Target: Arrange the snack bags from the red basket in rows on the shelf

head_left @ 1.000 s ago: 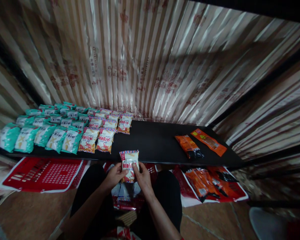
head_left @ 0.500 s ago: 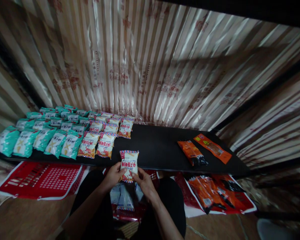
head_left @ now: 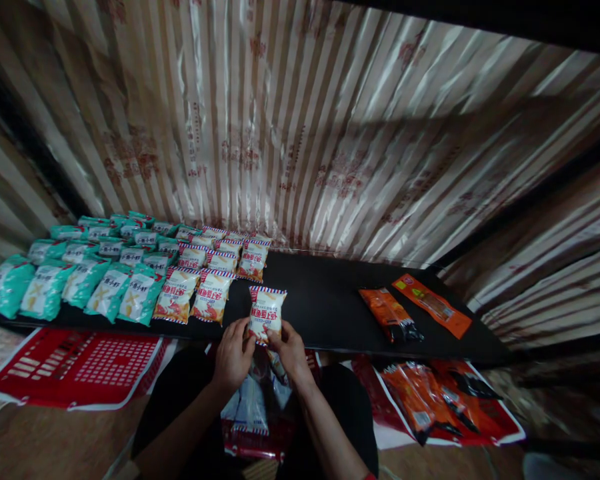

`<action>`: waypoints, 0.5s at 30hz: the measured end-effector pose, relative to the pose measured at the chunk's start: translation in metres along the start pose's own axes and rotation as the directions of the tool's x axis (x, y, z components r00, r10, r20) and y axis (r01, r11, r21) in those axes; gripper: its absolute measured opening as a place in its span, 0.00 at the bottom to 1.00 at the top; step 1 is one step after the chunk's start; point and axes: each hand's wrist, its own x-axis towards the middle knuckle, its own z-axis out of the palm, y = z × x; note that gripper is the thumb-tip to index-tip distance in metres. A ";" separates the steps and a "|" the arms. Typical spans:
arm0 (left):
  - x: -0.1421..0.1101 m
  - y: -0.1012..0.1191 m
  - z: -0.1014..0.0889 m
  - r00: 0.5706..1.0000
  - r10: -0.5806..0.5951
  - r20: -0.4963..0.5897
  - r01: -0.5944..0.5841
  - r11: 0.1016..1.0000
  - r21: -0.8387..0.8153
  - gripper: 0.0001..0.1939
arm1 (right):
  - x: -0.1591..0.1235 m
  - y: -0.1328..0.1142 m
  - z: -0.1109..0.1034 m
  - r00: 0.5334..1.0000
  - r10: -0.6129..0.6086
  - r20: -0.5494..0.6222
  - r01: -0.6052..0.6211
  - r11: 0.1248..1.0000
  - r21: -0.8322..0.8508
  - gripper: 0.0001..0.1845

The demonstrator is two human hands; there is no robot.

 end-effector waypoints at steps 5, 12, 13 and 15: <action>-0.011 -0.004 0.012 0.965 0.251 -0.069 -0.229 0.944 0.237 0.21 | 0.017 0.003 0.006 0.999 -0.041 -0.033 0.040 0.998 -0.050 0.19; -0.003 -0.010 0.021 0.980 0.198 0.023 -0.195 0.931 0.310 0.25 | 0.035 0.008 0.012 0.990 -0.109 -0.095 0.089 0.976 -0.199 0.19; 0.000 -0.011 0.023 0.981 0.192 0.033 -0.192 0.931 0.311 0.25 | 0.038 0.009 0.013 0.984 -0.133 -0.120 0.103 0.969 -0.224 0.19; 0.004 -0.013 0.026 0.983 0.179 0.049 -0.185 0.931 0.315 0.27 | 0.044 0.012 0.016 0.971 -0.178 -0.161 0.132 0.956 -0.263 0.18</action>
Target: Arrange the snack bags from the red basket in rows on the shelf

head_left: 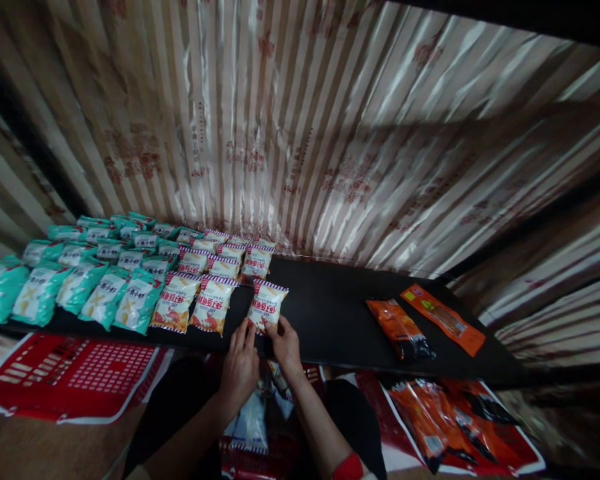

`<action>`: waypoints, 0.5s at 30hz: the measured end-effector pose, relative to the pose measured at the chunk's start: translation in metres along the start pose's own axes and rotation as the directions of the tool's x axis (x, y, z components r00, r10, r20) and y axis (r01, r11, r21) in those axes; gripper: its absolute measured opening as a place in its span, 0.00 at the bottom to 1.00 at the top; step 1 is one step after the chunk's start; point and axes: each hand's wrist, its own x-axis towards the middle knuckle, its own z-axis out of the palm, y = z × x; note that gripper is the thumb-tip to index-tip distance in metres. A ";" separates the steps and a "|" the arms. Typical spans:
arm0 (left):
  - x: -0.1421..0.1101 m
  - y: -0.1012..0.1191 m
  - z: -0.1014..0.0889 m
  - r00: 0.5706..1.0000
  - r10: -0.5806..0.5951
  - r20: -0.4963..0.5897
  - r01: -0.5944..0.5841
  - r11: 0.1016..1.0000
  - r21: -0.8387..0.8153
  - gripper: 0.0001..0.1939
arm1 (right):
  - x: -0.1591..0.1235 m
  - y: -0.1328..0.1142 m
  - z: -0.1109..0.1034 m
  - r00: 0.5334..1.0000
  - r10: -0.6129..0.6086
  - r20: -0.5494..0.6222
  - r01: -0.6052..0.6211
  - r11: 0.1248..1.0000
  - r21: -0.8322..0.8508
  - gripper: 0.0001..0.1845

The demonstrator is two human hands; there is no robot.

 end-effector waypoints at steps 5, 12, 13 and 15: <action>0.013 -0.007 0.010 1.000 -0.024 0.012 0.023 1.000 0.015 0.28 | 0.016 0.001 0.012 0.998 -0.047 -0.037 0.044 0.996 -0.073 0.19; 0.034 -0.019 0.021 0.998 -0.049 -0.049 0.050 0.998 0.027 0.29 | 0.041 -0.007 0.025 0.999 -0.040 0.014 0.042 0.978 -0.206 0.18; 0.036 -0.021 0.022 0.997 -0.050 -0.055 0.052 0.998 0.027 0.29 | 0.044 -0.007 0.027 0.999 -0.034 0.007 0.034 0.975 -0.221 0.18; 0.042 -0.024 0.023 0.996 -0.058 -0.061 0.060 0.998 0.030 0.29 | 0.050 -0.008 0.031 1.000 -0.026 -0.003 0.024 0.973 -0.227 0.18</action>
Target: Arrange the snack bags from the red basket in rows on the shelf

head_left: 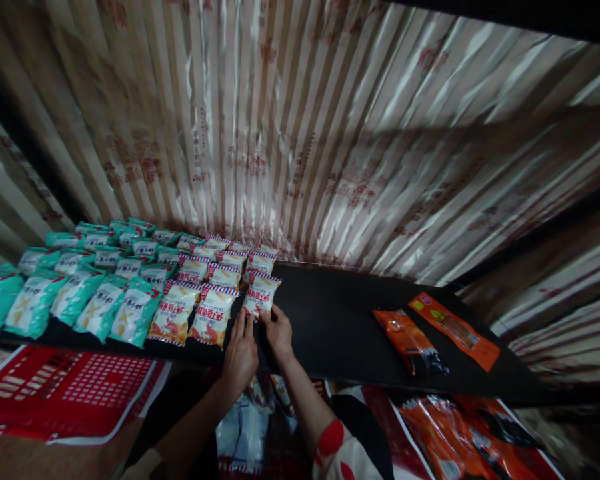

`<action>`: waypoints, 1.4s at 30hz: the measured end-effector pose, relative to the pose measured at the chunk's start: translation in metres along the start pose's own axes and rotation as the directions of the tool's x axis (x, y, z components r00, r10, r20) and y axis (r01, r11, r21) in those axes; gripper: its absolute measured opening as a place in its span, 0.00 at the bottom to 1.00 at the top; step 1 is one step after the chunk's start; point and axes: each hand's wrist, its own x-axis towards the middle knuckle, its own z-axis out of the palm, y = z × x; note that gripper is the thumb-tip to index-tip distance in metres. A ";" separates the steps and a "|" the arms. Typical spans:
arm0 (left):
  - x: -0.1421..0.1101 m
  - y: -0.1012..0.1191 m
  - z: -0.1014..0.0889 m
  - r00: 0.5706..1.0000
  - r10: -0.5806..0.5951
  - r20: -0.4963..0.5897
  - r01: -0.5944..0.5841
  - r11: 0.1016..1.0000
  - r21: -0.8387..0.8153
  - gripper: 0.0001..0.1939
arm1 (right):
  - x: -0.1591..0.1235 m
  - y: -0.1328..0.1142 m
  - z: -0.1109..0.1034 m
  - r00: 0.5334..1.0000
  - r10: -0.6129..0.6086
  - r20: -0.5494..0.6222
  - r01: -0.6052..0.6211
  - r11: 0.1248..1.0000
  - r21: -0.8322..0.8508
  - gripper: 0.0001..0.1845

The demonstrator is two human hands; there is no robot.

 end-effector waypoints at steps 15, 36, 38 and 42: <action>0.015 -0.008 -0.001 1.000 -0.004 -0.027 0.005 0.999 0.036 0.30 | 0.018 -0.008 0.015 0.999 -0.019 0.040 0.015 0.996 0.085 0.30; 0.015 -0.005 0.002 0.998 0.040 -0.055 -0.037 0.998 0.042 0.30 | 0.020 -0.005 0.022 0.995 -0.104 -0.004 0.104 0.995 -0.001 0.27; 0.014 -0.005 0.002 0.998 0.034 -0.050 -0.033 0.999 0.027 0.30 | 0.017 -0.003 0.022 0.994 -0.106 -0.015 0.106 0.994 0.011 0.28; 0.012 -0.003 0.000 0.999 0.035 -0.032 -0.035 0.999 -0.005 0.32 | 0.003 0.004 0.021 0.990 -0.090 -0.112 0.096 0.994 0.048 0.28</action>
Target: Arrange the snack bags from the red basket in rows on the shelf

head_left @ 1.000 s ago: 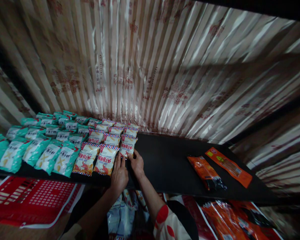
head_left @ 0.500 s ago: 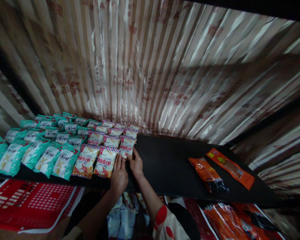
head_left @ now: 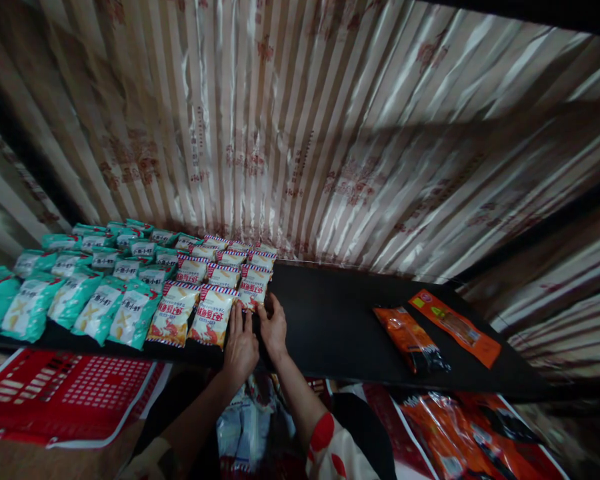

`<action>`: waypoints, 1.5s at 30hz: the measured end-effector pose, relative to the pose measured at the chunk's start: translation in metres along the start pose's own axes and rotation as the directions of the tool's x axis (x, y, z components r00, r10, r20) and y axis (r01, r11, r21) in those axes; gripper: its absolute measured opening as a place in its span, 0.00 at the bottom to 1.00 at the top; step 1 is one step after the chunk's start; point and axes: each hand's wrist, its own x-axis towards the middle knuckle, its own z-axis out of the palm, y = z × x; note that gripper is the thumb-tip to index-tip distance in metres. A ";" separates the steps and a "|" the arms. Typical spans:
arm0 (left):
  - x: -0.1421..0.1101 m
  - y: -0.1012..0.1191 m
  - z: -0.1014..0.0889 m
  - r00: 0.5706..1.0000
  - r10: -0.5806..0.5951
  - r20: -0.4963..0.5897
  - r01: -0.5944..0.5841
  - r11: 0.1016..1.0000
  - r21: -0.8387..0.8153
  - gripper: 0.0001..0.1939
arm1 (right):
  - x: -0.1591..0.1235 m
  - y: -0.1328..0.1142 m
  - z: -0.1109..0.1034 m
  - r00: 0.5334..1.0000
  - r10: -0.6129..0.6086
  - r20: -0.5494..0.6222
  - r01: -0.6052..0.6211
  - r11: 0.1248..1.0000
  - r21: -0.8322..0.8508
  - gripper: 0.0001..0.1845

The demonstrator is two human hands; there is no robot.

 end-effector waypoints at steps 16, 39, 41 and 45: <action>-0.085 0.024 -0.031 0.977 0.195 0.086 -0.183 0.975 -0.130 0.17 | -0.111 0.004 -0.047 0.997 -0.072 0.034 0.067 0.990 0.123 0.15; -0.160 -0.020 0.005 0.871 -0.038 0.490 -0.008 0.996 0.092 0.31 | -0.178 0.093 -0.053 0.962 0.051 0.269 0.064 0.914 -0.402 0.17; -0.160 -0.015 0.000 0.816 -0.044 0.576 -0.007 0.996 0.086 0.31 | -0.176 0.092 -0.055 0.953 0.034 0.302 0.086 0.922 -0.377 0.17; -0.160 -0.008 -0.003 0.720 -0.076 0.690 0.020 0.996 0.088 0.32 | -0.175 0.089 -0.056 0.932 0.066 0.357 0.081 0.921 -0.381 0.16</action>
